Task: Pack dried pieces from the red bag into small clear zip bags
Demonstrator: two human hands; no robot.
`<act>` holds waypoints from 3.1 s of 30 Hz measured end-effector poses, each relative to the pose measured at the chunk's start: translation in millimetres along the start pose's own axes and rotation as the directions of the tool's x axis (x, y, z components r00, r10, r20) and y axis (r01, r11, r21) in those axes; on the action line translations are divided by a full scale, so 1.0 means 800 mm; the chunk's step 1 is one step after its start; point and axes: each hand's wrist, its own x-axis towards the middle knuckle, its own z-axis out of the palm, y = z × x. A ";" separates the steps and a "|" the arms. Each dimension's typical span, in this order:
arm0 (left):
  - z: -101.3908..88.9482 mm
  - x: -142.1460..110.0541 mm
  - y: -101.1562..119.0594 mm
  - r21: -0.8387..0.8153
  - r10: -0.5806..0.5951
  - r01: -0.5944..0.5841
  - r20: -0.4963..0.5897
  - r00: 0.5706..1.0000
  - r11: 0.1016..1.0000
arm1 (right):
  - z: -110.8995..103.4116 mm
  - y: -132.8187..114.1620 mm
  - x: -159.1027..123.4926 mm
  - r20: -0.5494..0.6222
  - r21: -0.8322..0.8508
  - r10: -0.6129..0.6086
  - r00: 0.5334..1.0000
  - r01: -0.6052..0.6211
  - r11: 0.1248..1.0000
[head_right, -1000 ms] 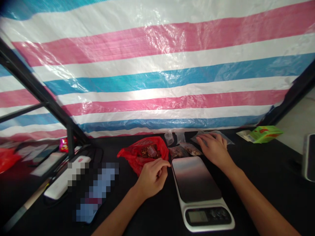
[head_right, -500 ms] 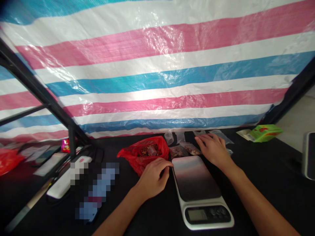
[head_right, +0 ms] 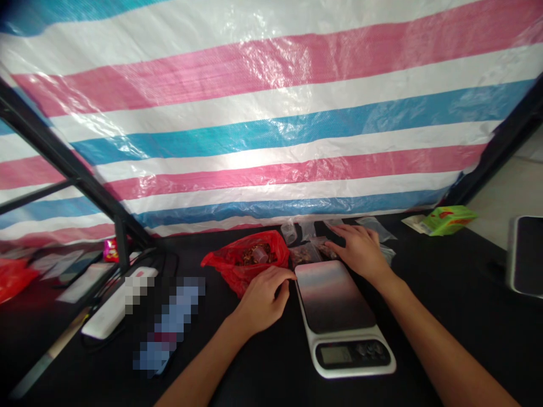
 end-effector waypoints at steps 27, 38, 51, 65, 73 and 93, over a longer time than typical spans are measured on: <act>0.004 -0.003 0.006 0.004 -0.149 0.149 0.086 0.985 0.989 | -0.012 -0.016 0.004 -0.023 0.284 -0.149 0.989 0.150 0.947; 0.005 0.003 0.007 -0.006 -0.119 0.120 0.078 0.990 0.993 | -0.010 -0.010 0.008 -0.084 0.533 0.027 0.996 0.022 0.846; 0.004 0.000 -0.001 -0.270 -0.012 -0.064 -0.271 0.963 0.961 | -0.049 -0.091 -0.002 0.080 0.914 0.033 0.996 -0.087 0.395; 0.007 -0.002 0.003 -0.275 -0.025 -0.047 -0.253 0.967 0.960 | -0.076 -0.134 -0.017 0.139 0.888 -0.376 0.916 0.053 0.457; 0.010 -0.001 0.004 -0.120 0.044 -0.098 -0.387 0.921 0.988 | -0.079 -0.133 -0.022 0.155 0.846 -0.314 0.937 0.039 0.532; -0.004 -0.002 0.006 0.310 0.280 -0.195 -0.261 0.924 0.930 | -0.076 -0.144 -0.029 0.219 0.875 -0.294 0.931 -0.054 0.481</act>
